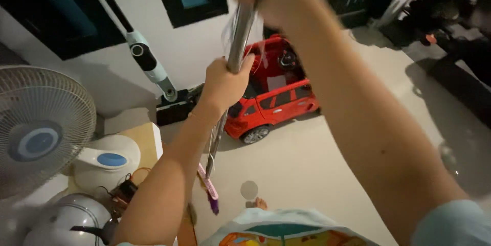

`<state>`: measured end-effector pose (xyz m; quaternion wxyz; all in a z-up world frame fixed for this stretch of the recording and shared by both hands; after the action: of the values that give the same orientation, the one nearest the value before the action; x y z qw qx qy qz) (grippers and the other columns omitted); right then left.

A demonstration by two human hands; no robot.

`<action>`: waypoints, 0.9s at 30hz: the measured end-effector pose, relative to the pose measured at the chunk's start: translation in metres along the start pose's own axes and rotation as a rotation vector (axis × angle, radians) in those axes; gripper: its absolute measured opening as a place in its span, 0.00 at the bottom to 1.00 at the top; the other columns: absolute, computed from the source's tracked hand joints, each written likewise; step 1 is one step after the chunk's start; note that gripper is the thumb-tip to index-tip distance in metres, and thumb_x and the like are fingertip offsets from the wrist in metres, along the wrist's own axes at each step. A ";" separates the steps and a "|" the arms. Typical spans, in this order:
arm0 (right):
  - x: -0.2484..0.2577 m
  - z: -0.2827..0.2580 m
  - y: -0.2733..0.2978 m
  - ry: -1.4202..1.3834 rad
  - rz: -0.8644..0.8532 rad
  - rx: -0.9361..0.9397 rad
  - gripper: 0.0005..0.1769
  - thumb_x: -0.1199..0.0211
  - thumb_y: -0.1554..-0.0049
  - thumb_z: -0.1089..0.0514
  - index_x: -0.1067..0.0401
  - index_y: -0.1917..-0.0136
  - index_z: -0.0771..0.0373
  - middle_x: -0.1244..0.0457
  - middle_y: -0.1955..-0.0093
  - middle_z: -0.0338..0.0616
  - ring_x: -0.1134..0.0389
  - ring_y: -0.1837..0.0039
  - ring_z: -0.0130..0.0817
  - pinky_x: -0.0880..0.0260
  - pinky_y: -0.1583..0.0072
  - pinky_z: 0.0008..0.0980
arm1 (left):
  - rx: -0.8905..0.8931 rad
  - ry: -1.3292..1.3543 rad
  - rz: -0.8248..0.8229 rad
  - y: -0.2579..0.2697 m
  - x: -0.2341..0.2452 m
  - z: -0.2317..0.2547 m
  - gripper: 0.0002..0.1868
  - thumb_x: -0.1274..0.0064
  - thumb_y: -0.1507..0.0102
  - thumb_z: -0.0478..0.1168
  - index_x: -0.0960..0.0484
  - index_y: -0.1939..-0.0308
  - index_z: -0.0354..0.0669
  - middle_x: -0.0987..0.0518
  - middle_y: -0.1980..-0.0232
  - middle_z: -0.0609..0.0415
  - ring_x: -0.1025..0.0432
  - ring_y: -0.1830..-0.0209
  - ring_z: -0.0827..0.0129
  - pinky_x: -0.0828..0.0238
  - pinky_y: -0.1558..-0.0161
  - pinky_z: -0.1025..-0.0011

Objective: Fixing or assembling a mop/squeegee handle using wire or zip-ties.

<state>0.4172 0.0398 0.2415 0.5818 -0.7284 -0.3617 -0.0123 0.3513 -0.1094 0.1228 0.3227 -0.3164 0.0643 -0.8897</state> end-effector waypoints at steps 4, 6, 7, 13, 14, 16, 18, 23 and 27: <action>-0.043 -0.046 0.075 -0.608 0.261 -0.223 0.22 0.44 0.34 0.50 0.37 0.68 0.60 0.44 0.74 0.42 0.42 0.72 0.31 0.42 0.68 0.33 | 0.073 -0.180 -0.092 0.013 -0.038 -0.076 0.29 0.46 0.38 0.61 0.16 0.70 0.35 0.20 0.74 0.39 0.22 0.71 0.47 0.28 0.66 0.56; -0.067 -0.048 0.125 -0.802 0.368 -0.312 0.23 0.45 0.35 0.51 0.38 0.70 0.60 0.44 0.76 0.42 0.43 0.75 0.31 0.44 0.71 0.33 | 0.063 -0.254 -0.152 0.014 -0.062 -0.123 0.28 0.46 0.38 0.61 0.15 0.69 0.36 0.20 0.73 0.40 0.22 0.70 0.47 0.28 0.65 0.55; -0.079 -0.046 0.152 -0.785 0.393 -0.328 0.19 0.45 0.37 0.57 0.39 0.70 0.61 0.43 0.75 0.42 0.43 0.73 0.30 0.42 0.69 0.32 | 0.041 -0.239 -0.219 0.016 -0.076 -0.147 0.27 0.46 0.38 0.60 0.15 0.69 0.36 0.20 0.73 0.40 0.22 0.71 0.48 0.29 0.66 0.55; -0.136 -0.042 0.283 -0.607 0.475 -0.589 0.14 0.46 0.42 0.66 0.39 0.70 0.65 0.41 0.70 0.41 0.41 0.66 0.25 0.41 0.62 0.28 | -0.337 -0.188 -0.529 0.031 -0.162 -0.267 0.19 0.42 0.40 0.52 0.15 0.70 0.37 0.19 0.73 0.41 0.22 0.74 0.52 0.30 0.68 0.56; -0.140 -0.047 0.299 -0.560 0.499 -0.658 0.15 0.47 0.41 0.66 0.40 0.69 0.65 0.41 0.69 0.39 0.42 0.64 0.24 0.41 0.61 0.28 | -0.417 -0.203 -0.595 0.042 -0.176 -0.272 0.16 0.41 0.40 0.49 0.15 0.70 0.38 0.19 0.73 0.41 0.22 0.74 0.52 0.30 0.68 0.57; -0.127 -0.050 0.319 -0.500 0.564 -0.706 0.15 0.48 0.41 0.66 0.40 0.70 0.66 0.41 0.69 0.40 0.42 0.64 0.24 0.40 0.60 0.28 | -0.372 -0.225 -0.662 0.054 -0.199 -0.267 0.15 0.41 0.41 0.48 0.15 0.70 0.39 0.19 0.74 0.40 0.22 0.74 0.52 0.30 0.68 0.57; -0.110 -0.055 0.338 -0.439 0.626 -0.751 0.15 0.49 0.41 0.67 0.40 0.70 0.67 0.40 0.69 0.40 0.41 0.64 0.24 0.39 0.59 0.28 | -0.330 -0.251 -0.726 0.066 -0.219 -0.253 0.13 0.42 0.41 0.47 0.15 0.69 0.40 0.19 0.74 0.40 0.22 0.74 0.52 0.30 0.68 0.57; -0.044 -0.084 0.379 -0.499 0.846 -0.848 0.16 0.50 0.40 0.68 0.39 0.70 0.66 0.43 0.71 0.40 0.41 0.66 0.27 0.39 0.60 0.30 | -0.561 -0.142 -0.784 0.105 -0.264 -0.185 0.11 0.42 0.41 0.45 0.16 0.70 0.40 0.20 0.72 0.36 0.23 0.70 0.43 0.30 0.69 0.54; 0.031 -0.142 0.356 -0.419 0.866 -0.907 0.17 0.49 0.43 0.69 0.40 0.73 0.67 0.43 0.74 0.42 0.42 0.68 0.28 0.41 0.63 0.31 | -0.562 -0.140 -0.809 0.141 -0.297 -0.107 0.14 0.42 0.38 0.46 0.17 0.71 0.39 0.21 0.74 0.35 0.24 0.72 0.42 0.30 0.70 0.53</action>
<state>0.6896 -0.0874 0.0027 0.0869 -0.9679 -0.1006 0.2134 0.5373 -0.0473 -0.1616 -0.1426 -0.4496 0.1518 -0.8686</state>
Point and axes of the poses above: each hand's wrist, its own y-axis away from the middle knuckle, its own x-axis out of the back of the hand, z = x × y, the point moved 7 cm from there along -y, towards the middle knuckle
